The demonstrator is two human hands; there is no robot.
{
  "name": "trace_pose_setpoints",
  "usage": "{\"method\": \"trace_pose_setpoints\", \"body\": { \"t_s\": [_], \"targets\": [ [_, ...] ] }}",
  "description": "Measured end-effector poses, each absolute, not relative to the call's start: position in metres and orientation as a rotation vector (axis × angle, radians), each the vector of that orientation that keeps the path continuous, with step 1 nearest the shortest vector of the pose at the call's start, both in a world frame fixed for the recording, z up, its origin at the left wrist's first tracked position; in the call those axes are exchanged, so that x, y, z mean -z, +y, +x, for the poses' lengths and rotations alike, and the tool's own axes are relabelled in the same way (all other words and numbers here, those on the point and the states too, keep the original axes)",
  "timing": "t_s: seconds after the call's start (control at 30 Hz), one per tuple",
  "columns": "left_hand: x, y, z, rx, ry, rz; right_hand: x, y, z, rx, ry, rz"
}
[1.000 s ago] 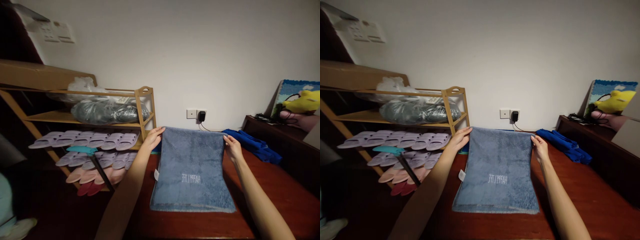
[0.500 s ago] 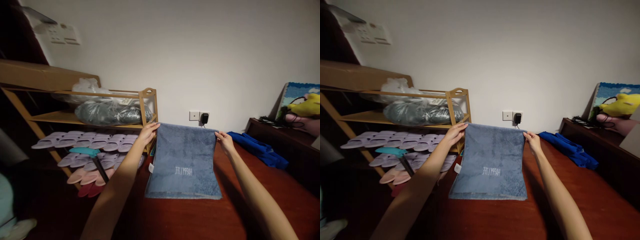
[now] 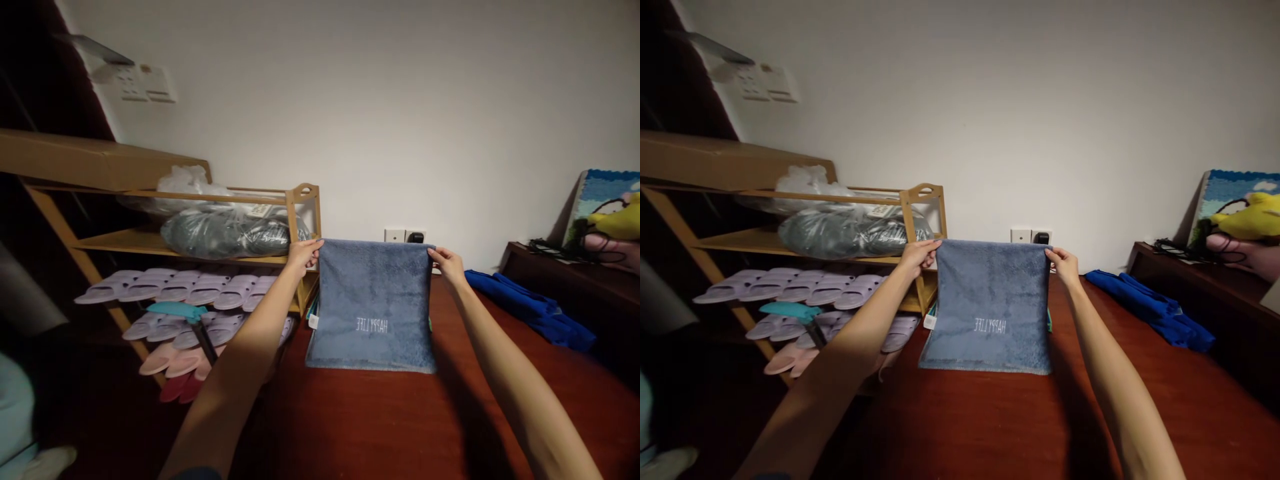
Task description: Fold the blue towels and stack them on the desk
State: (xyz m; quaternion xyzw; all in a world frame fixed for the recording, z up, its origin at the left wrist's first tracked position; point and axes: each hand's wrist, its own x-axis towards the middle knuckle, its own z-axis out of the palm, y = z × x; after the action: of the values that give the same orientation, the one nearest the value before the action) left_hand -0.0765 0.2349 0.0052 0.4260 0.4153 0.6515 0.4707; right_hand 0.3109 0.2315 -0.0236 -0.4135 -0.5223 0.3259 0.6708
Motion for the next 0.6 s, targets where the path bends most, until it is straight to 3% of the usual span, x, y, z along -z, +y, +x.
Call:
{"method": "trace_pose_setpoints", "body": {
  "t_s": [0.6],
  "targets": [
    [-0.031, 0.251, -0.057, -1.749, 1.133, 1.058, -0.003, 0.267, 0.29, -0.56, -1.097, -0.881]
  ]
}}
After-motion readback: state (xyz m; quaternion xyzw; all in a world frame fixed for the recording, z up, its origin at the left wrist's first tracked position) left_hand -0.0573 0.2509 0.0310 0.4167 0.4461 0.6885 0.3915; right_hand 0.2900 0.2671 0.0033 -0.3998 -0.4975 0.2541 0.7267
